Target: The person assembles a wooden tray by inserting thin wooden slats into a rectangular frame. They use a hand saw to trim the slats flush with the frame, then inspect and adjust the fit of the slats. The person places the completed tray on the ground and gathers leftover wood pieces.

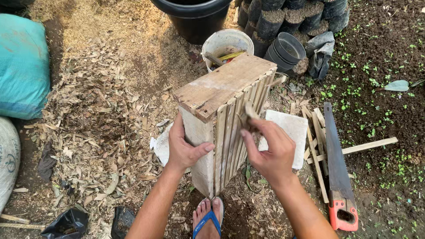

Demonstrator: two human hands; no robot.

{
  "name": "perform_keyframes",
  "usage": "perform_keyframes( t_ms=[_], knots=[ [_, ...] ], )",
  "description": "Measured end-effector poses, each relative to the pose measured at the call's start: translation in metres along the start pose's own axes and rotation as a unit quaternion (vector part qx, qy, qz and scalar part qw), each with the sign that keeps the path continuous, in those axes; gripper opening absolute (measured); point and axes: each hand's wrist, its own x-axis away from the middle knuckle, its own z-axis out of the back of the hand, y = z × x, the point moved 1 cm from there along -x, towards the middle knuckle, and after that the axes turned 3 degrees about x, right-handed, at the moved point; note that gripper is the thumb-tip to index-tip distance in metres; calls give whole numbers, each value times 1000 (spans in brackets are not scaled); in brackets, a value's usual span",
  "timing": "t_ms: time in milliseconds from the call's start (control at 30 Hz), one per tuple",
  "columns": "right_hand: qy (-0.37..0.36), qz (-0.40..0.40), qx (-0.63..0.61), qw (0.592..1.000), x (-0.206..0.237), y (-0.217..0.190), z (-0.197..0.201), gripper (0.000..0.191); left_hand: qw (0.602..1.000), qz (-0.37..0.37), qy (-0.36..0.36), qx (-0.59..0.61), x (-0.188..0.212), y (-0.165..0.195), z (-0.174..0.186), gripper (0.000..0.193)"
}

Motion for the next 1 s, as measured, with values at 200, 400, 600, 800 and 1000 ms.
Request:
perform_keyframes(
  t_ms=[200,400,600,800,1000],
  knots=[
    [20,32,58,998,-7,-7,-11,23,999,-41,-14,1,-5,3,2,109],
    [-66,-123,-226,964,-6,0,-14,30,998,-1,57,-40,-4,34,-2,111],
    [-114,-312,-424,843,13,7,-33,19,989,-29,63,-132,-8,48,-11,109],
    [-89,-359,-454,811,93,27,-57,18,989,-77,34,-123,-7,44,-19,90],
    [-62,-450,-328,829,190,58,-72,25,997,-32,52,-45,-23,19,-2,107]
  ],
)
